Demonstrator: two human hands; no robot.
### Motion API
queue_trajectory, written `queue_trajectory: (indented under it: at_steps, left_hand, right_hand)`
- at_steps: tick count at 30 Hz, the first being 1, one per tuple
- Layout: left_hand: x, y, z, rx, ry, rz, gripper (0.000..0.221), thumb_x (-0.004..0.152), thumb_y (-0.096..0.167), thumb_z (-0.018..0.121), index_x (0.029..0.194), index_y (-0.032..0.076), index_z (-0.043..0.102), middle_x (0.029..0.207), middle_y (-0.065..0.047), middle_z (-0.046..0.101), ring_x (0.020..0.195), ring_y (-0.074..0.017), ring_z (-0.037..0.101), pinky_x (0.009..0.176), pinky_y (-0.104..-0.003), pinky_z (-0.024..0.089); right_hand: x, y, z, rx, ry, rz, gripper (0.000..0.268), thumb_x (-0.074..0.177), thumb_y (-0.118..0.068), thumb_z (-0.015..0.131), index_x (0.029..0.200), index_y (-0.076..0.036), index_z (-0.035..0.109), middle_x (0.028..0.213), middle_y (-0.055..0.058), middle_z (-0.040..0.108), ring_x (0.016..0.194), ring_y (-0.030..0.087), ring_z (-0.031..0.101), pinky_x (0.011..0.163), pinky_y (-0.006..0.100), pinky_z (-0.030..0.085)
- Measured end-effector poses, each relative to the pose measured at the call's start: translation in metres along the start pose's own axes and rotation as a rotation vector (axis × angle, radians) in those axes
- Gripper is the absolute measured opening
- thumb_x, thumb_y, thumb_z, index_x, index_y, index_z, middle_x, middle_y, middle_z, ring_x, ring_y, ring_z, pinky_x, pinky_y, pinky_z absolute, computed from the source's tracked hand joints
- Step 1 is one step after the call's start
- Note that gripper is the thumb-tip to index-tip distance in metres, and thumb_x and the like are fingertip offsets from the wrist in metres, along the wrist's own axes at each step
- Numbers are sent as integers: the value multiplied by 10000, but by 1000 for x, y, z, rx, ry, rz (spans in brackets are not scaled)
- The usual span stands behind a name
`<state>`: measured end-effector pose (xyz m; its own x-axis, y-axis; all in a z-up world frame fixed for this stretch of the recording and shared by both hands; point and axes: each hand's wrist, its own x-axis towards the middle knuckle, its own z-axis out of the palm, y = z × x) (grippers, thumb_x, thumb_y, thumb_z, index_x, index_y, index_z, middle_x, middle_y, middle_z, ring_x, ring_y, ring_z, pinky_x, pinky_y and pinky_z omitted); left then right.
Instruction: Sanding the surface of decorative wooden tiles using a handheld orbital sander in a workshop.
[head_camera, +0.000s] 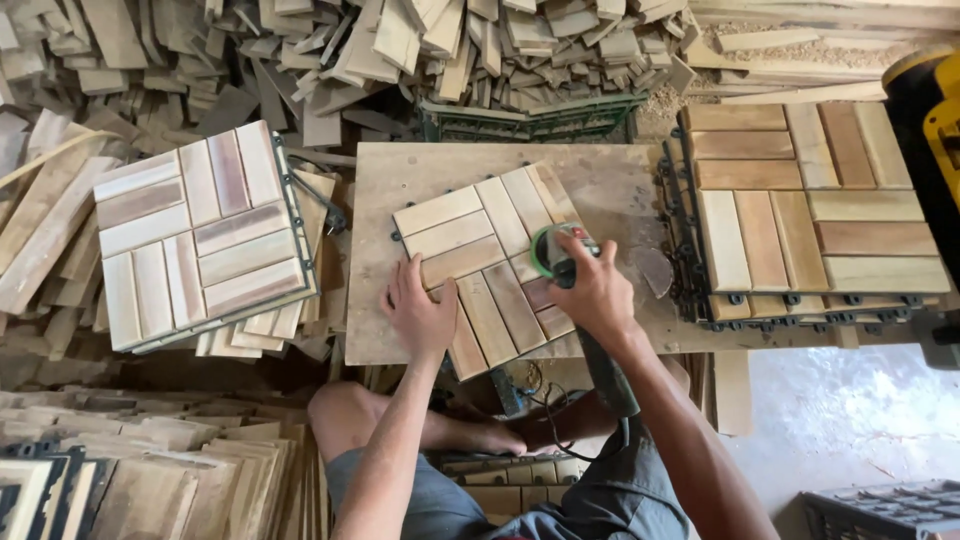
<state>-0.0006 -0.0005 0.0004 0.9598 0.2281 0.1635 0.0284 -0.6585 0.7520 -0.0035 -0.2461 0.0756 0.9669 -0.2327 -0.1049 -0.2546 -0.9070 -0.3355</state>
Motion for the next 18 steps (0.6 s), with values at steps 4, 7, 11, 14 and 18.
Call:
queue_trajectory:
  at_steps: [4,7,11,14,18]
  left_hand:
    - [1,1,0,4,0,-13,627,949,433,603,1489,152,452,1560,-193,442,1489,-370,351,1179,-565,157]
    - [-1,7,-7,-13,-13,-28,623,942,417,620,1481,146,465,1551,-210,448,1485,-385,353,1176,-577,154]
    - [-1,13,-11,-57,-32,-31,594,978,378,602,1499,134,454,1569,-223,424,1494,-394,329,1181,-586,133]
    - [-1,9,-9,-64,-32,-32,599,975,379,608,1497,131,453,1570,-229,418,1493,-399,326,1180,-593,123]
    - [0,6,-8,-69,-27,-20,598,976,392,612,1490,129,456,1568,-235,417,1490,-402,332,1179,-591,123]
  right_hand:
    - [-8,-20,-16,-11,-17,2,750,709,-375,749,1407,-456,486,1284,118,447,948,524,704,870,582,587]
    - [-16,-34,-18,27,-77,-23,761,684,-434,779,1390,-455,497,1299,125,460,964,525,698,885,590,582]
    - [-9,-40,-15,39,-39,-41,752,707,-376,781,1404,-410,501,1299,150,449,974,536,691,885,597,578]
    - [-5,-41,-11,49,-32,-42,762,700,-363,776,1408,-407,499,1324,154,424,987,546,683,897,600,571]
    - [-13,-53,-16,43,-65,-37,758,725,-364,768,1428,-404,487,1356,155,404,996,555,678,921,594,561]
